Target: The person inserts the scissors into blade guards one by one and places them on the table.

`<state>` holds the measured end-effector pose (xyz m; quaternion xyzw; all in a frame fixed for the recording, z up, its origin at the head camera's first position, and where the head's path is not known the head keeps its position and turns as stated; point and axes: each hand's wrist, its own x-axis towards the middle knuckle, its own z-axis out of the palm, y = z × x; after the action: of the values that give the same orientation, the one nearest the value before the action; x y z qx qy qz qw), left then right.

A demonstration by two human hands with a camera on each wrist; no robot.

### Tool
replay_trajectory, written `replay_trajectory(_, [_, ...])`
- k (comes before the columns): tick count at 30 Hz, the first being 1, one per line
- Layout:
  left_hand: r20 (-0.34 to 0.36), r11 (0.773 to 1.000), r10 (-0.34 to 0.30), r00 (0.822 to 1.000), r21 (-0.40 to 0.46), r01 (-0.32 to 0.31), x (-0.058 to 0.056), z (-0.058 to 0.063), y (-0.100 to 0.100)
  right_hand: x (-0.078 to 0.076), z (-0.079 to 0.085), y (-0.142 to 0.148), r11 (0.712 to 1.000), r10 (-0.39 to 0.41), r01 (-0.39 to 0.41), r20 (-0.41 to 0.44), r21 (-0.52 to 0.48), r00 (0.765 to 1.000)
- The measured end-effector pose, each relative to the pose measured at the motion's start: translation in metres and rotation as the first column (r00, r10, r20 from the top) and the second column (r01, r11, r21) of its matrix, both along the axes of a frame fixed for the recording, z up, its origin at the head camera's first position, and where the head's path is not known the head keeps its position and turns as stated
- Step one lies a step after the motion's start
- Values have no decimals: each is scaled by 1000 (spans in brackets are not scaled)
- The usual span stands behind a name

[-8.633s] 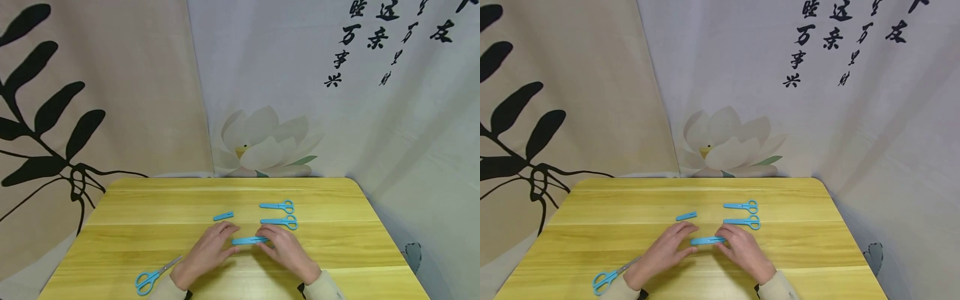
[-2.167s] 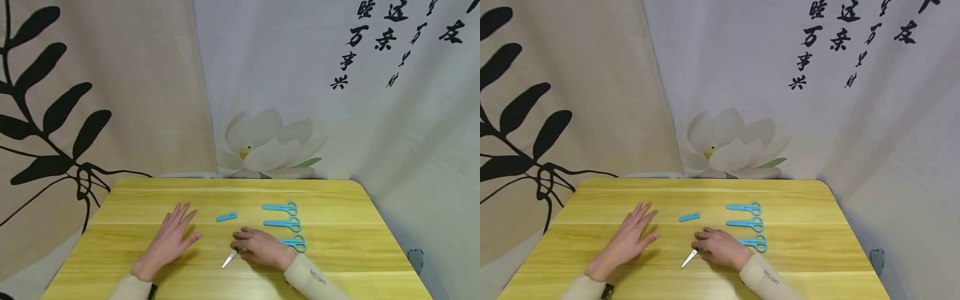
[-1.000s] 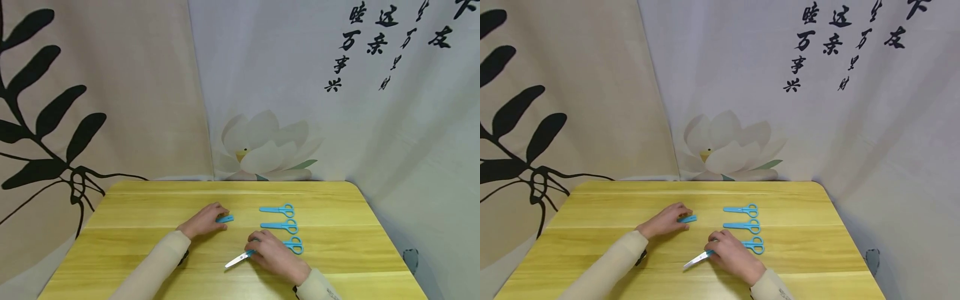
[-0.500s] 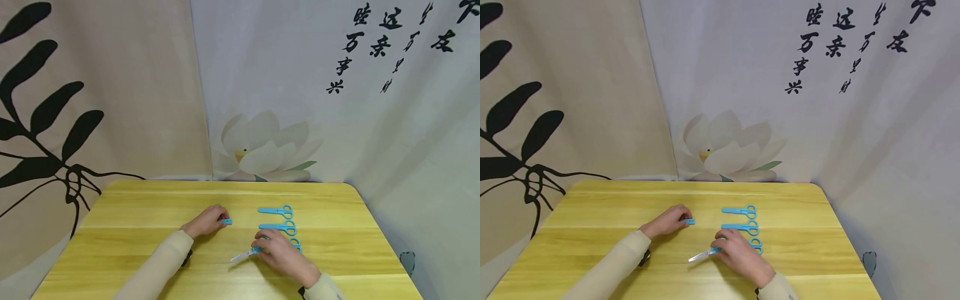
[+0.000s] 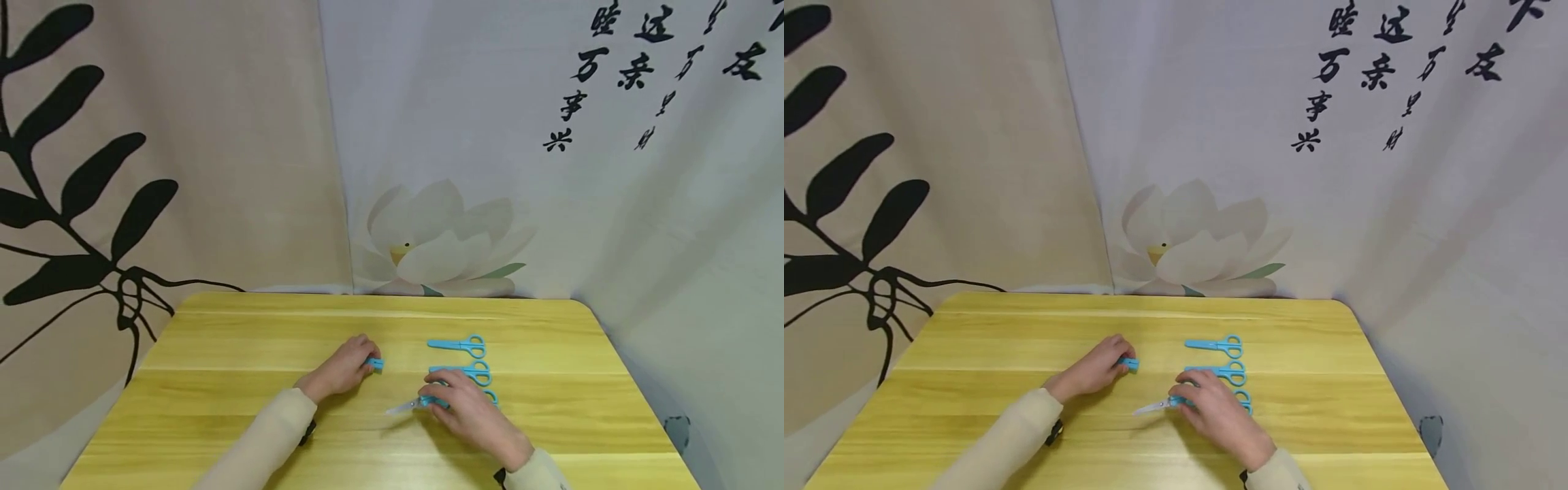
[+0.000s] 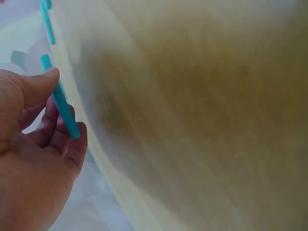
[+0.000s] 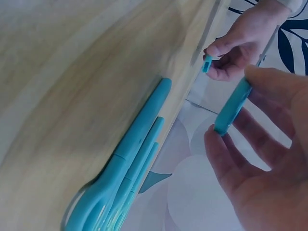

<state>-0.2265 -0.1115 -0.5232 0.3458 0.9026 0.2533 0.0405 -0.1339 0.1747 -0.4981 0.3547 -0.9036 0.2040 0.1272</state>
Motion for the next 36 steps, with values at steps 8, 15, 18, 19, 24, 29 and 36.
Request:
replay_trajectory(8, [-89, 998, 4, 996, 65, 2, 19, 7, 0, -3, 5, 1, 998, -49, 51, 67, -27, 997])
replay_trajectory(15, [-84, 990, 56, 995, 137, -44, 34, 18, 4, -5, 8, 1, 992, -97, 103, 76, -79, 992])
replay_trajectory(18, [-91, 984, 71, 993, 168, -55, 42, 21, 5, -5, 8, 1, 989, -113, 119, 66, -91, 991])
replay_trajectory(19, [-97, 982, 74, 993, 178, -56, 44, 21, 5, -5, 7, 1, 988, -118, 124, 63, -95, 991])
replay_trajectory(24, [-120, 971, 96, 988, 229, -67, 55, 25, 6, -6, 7, 1, 984, -146, 147, 18, -98, 989])
replay_trajectory(29, [-109, 960, 121, 987, 267, -88, 66, 29, 7, -7, 7, 0, 983, -168, 166, -13, -83, 986])
replay_trajectory(36, [-104, 950, 153, 983, 289, -117, 74, 32, 8, -8, 10, -2, 985, -169, 166, -59, -55, 984])
